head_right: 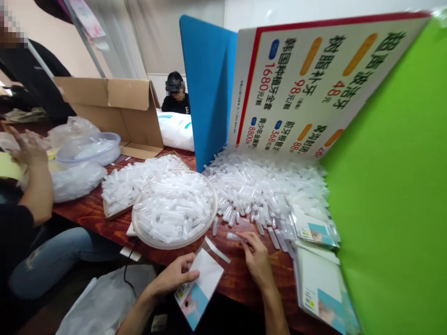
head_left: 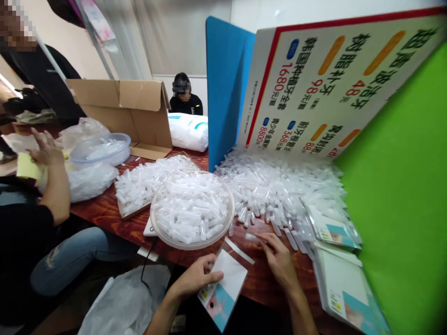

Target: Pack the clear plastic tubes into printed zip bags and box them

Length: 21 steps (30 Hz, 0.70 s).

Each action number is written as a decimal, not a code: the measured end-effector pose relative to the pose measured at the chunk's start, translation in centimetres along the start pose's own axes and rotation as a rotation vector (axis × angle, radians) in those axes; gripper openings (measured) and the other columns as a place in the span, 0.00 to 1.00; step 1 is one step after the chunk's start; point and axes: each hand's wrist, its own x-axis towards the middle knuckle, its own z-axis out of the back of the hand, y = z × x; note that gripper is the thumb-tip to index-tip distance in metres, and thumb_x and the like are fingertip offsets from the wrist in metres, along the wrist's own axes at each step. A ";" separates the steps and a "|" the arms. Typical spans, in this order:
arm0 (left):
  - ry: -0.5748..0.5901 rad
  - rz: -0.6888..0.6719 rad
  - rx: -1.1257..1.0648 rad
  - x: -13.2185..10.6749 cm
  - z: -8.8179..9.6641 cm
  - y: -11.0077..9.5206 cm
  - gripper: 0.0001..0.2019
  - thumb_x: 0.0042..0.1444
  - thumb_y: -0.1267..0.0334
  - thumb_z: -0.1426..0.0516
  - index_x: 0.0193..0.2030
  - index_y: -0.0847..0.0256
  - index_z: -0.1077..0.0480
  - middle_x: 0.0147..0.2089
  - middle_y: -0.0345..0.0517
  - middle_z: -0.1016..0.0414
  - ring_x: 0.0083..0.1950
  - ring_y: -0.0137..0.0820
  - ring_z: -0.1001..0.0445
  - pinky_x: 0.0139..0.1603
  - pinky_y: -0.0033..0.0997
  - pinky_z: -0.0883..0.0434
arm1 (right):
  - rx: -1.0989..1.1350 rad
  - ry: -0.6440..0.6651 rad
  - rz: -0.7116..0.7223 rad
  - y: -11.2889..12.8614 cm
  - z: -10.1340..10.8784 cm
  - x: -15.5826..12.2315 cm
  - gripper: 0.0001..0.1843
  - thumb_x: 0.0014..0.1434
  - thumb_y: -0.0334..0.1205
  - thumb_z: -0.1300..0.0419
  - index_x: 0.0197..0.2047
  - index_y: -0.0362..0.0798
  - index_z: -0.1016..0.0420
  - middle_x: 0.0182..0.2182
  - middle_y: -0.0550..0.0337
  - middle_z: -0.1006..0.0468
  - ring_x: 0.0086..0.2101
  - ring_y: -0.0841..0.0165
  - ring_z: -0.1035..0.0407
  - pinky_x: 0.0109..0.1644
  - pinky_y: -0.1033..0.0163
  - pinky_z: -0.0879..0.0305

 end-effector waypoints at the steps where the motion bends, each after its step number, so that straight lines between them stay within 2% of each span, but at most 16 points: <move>1: 0.001 0.009 0.002 0.1 0.1 0.1 0.24 0.52 0.48 0.31 0.46 0.65 0.27 0.42 0.47 0.21 0.41 0.34 0.23 0.41 0.28 0.31 | 0.096 0.092 0.001 1.0 -0.1 -0.8 0.15 0.66 0.46 0.44 0.47 0.50 0.19 0.46 0.49 0.21 0.48 0.56 0.27 0.53 0.53 0.30; 4: 0.028 0.048 0.008 0.3 0.2 0.2 0.23 0.50 0.50 0.30 0.45 0.65 0.26 0.39 0.45 0.21 0.38 0.32 0.25 0.38 0.26 0.32 | 0.335 0.342 -0.080 3.6 -0.8 -2.7 0.14 0.66 0.46 0.41 0.47 0.49 0.18 0.43 0.51 0.20 0.44 0.58 0.25 0.48 0.57 0.29; 7: 0.076 0.066 0.011 0.3 0.3 0.1 0.24 0.47 0.50 0.28 0.43 0.66 0.25 0.36 0.42 0.23 0.34 0.29 0.28 0.34 0.23 0.35 | 0.390 0.427 -0.163 5.1 -2.0 -3.3 0.13 0.62 0.49 0.36 0.40 0.48 0.17 0.33 0.56 0.20 0.35 0.62 0.26 0.37 0.62 0.30; 9: 0.100 0.064 0.005 0.0 0.5 -0.1 0.24 0.44 0.51 0.27 0.41 0.66 0.25 0.33 0.40 0.25 0.31 0.26 0.31 0.31 0.22 0.38 | 0.339 0.479 -0.127 5.8 -2.5 -2.8 0.14 0.59 0.49 0.33 0.31 0.47 0.17 0.31 0.58 0.22 0.33 0.65 0.27 0.34 0.64 0.33; 11: 0.101 0.051 -0.013 -0.6 0.9 -0.2 0.26 0.42 0.50 0.26 0.40 0.66 0.25 0.32 0.40 0.25 0.31 0.26 0.31 0.32 0.22 0.38 | 0.275 0.570 -0.033 7.0 -2.8 -1.3 0.15 0.58 0.47 0.31 0.24 0.47 0.19 0.32 0.58 0.23 0.33 0.66 0.27 0.33 0.65 0.34; 13: 0.070 0.017 -0.042 -1.5 1.2 -0.2 0.29 0.40 0.47 0.26 0.43 0.66 0.25 0.35 0.42 0.23 0.34 0.30 0.28 0.36 0.24 0.35 | 0.199 0.535 0.077 8.9 -3.5 1.0 0.17 0.61 0.45 0.34 0.23 0.46 0.21 0.30 0.59 0.24 0.31 0.68 0.28 0.34 0.65 0.35; 16: -0.010 -0.062 -0.102 -2.9 1.6 -0.1 0.36 0.37 0.41 0.27 0.47 0.65 0.26 0.39 0.48 0.21 0.40 0.37 0.24 0.43 0.30 0.31 | -0.052 0.304 0.273 12.4 -6.4 5.5 0.15 0.67 0.42 0.39 0.29 0.47 0.23 0.30 0.58 0.24 0.32 0.67 0.29 0.39 0.64 0.34; 19: -0.119 -0.122 -0.149 -4.4 1.7 -0.1 0.41 0.32 0.40 0.26 0.49 0.65 0.26 0.40 0.50 0.20 0.41 0.40 0.23 0.43 0.32 0.30 | -0.220 0.347 0.403 14.8 -10.9 9.1 0.02 0.62 0.37 0.34 0.39 0.48 0.21 0.36 0.56 0.21 0.36 0.65 0.27 0.43 0.62 0.33; 21: -0.200 -0.140 -0.151 -5.3 1.6 -0.2 0.39 0.34 0.43 0.25 0.51 0.64 0.27 0.40 0.50 0.20 0.41 0.40 0.23 0.42 0.31 0.29 | -0.233 0.383 0.429 15.2 -13.3 10.1 0.06 0.57 0.31 0.32 0.38 0.48 0.21 0.35 0.55 0.20 0.38 0.61 0.27 0.45 0.60 0.32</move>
